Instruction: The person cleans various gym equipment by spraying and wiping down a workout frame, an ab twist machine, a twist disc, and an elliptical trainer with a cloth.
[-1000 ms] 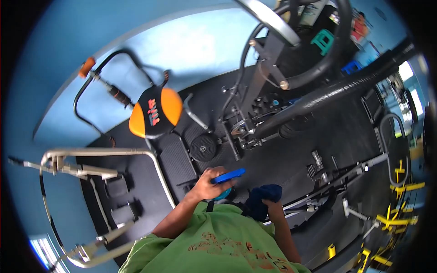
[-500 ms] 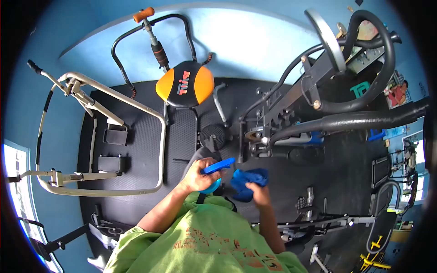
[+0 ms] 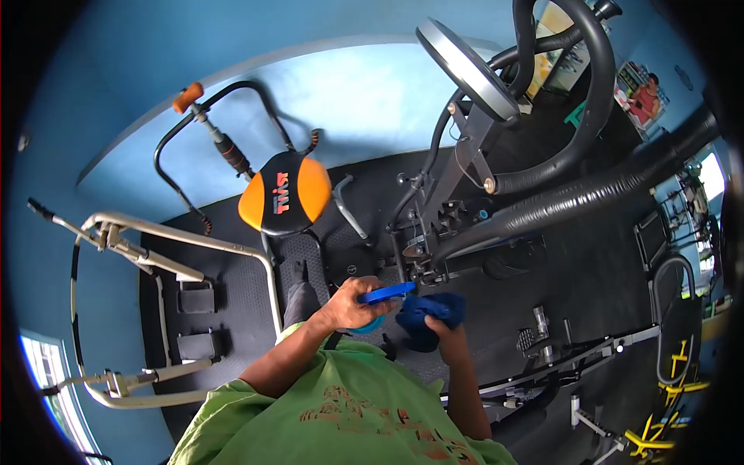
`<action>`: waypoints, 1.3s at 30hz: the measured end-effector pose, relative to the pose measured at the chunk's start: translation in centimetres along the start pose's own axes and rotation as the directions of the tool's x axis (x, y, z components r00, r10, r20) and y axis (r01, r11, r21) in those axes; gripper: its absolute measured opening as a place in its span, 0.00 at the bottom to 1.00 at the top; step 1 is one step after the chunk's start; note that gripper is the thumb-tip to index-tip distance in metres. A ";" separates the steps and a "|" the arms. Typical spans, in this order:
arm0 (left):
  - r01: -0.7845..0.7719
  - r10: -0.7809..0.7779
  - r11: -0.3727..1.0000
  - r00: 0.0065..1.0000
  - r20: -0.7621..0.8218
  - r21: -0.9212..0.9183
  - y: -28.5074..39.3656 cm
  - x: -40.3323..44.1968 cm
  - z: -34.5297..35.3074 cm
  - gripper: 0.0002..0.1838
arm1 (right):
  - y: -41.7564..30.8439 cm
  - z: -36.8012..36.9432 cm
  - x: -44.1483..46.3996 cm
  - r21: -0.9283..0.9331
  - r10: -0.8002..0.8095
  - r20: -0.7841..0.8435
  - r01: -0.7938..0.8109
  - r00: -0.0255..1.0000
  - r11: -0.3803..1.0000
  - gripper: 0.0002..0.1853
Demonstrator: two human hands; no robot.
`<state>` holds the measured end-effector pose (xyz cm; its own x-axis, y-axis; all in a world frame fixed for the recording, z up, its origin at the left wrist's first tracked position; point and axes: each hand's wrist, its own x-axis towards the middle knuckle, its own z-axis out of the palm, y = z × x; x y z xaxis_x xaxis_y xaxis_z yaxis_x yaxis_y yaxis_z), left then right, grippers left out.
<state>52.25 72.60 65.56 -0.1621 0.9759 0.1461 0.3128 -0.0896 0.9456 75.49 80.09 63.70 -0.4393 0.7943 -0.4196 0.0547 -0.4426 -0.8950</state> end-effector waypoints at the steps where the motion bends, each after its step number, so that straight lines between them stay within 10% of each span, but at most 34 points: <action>1: 0.013 -0.013 0.999 1.000 -0.003 0.052 0.3 0.7 -0.7 0.10 | 0.9 0.6 0.9 -0.001 -0.001 -0.019 0.001 1.000 1.000 0.23; 4: -0.065 0.066 0.996 0.998 -0.002 0.068 -2.6 3.0 -3.1 0.10 | 4.4 2.7 5.3 -0.296 -0.137 0.057 0.148 0.989 0.943 0.21; 10: -0.034 -0.013 0.943 0.990 0.140 0.331 -10.5 6.3 -9.8 0.14 | 9.4 10.4 14.1 -0.374 0.066 -0.305 -0.184 0.950 0.909 0.19; 15: -0.113 -0.010 0.955 0.912 0.409 0.275 -14.8 9.8 -15.0 0.17 | 11.0 12.2 21.9 -0.459 -0.160 -0.780 -0.380 0.605 0.803 0.23; 20: -0.047 -0.077 0.974 0.853 0.517 0.222 -16.9 12.8 -17.6 0.18 | 10.8 10.4 27.9 -0.401 -0.219 -0.903 -0.540 0.369 0.740 0.26; 22: -0.024 -0.087 0.980 0.844 0.529 0.199 -18.7 12.9 -17.8 0.17 | 13.3 8.2 31.1 -0.294 -0.301 -0.950 -0.540 0.078 0.788 0.25; 30: 0.241 -0.326 0.943 0.816 0.478 0.231 -26.2 11.7 -17.8 0.13 | 16.5 7.3 37.7 -0.111 -0.143 -0.989 -0.795 0.032 0.596 0.24; 34: 0.326 -0.418 0.907 0.758 0.500 0.265 -28.8 12.3 -17.1 0.13 | 15.4 6.6 33.7 -0.595 -0.381 -0.800 -0.694 0.463 0.405 0.31; 36: 0.334 -0.424 0.905 0.764 0.486 0.264 -29.3 12.7 -16.7 0.12 | 13.1 7.2 36.2 -0.175 0.000 -0.978 -0.815 0.211 0.552 0.37; 39: 0.367 -0.443 0.896 0.778 0.446 0.249 -29.8 13.5 -15.8 0.12 | 15.9 11.1 38.2 -0.280 -0.211 -0.958 -0.786 0.194 0.551 0.39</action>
<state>25.99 85.34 43.99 0.1533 0.8875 -0.4346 0.4541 0.3273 0.8287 49.65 98.83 35.15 0.7625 0.6459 -0.0373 0.6267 -0.7517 -0.2054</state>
